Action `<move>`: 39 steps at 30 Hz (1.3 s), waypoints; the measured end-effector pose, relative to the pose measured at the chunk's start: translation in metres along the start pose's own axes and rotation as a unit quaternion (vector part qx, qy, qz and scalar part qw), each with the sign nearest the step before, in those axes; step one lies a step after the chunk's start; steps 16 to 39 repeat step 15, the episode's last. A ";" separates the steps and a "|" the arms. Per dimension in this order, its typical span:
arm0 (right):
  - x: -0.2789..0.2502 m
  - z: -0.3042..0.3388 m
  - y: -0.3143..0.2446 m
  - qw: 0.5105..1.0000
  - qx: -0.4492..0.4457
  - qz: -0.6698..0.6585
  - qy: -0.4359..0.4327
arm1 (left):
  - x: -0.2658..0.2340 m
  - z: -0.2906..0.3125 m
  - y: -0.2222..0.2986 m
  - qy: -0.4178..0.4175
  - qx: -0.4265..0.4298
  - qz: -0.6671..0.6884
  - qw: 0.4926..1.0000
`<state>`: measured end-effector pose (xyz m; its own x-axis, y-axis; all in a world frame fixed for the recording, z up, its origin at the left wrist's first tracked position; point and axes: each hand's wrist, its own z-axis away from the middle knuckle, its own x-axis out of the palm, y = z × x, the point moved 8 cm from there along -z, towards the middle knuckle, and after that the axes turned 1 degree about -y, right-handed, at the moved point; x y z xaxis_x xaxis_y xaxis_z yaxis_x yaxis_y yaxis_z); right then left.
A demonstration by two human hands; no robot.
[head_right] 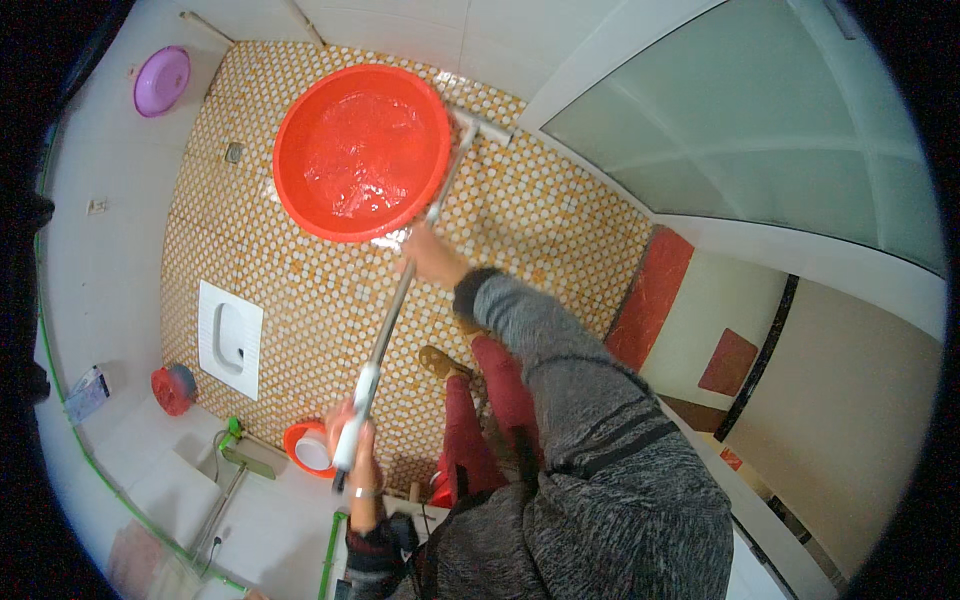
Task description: The person washes a black sock by hand in a red basin, repeatedly dipping, scrubbing, and rinsing it under running water from a wall tap. After wringing the sock, the person moves the basin and retrieves a mop from a wall rack.
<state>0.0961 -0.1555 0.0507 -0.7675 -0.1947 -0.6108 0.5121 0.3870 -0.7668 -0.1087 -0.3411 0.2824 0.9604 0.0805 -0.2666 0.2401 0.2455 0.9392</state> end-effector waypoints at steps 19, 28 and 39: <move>0.044 0.069 -0.101 0.955 0.122 0.057 -0.263 | -0.060 0.071 0.053 -0.102 0.013 -0.019 0.995; 0.044 0.069 -0.101 0.955 0.122 0.057 -0.263 | -0.060 0.071 0.053 -0.102 0.013 -0.019 0.995; 0.044 0.069 -0.101 0.955 0.122 0.057 -0.263 | -0.060 0.071 0.053 -0.102 0.013 -0.019 0.995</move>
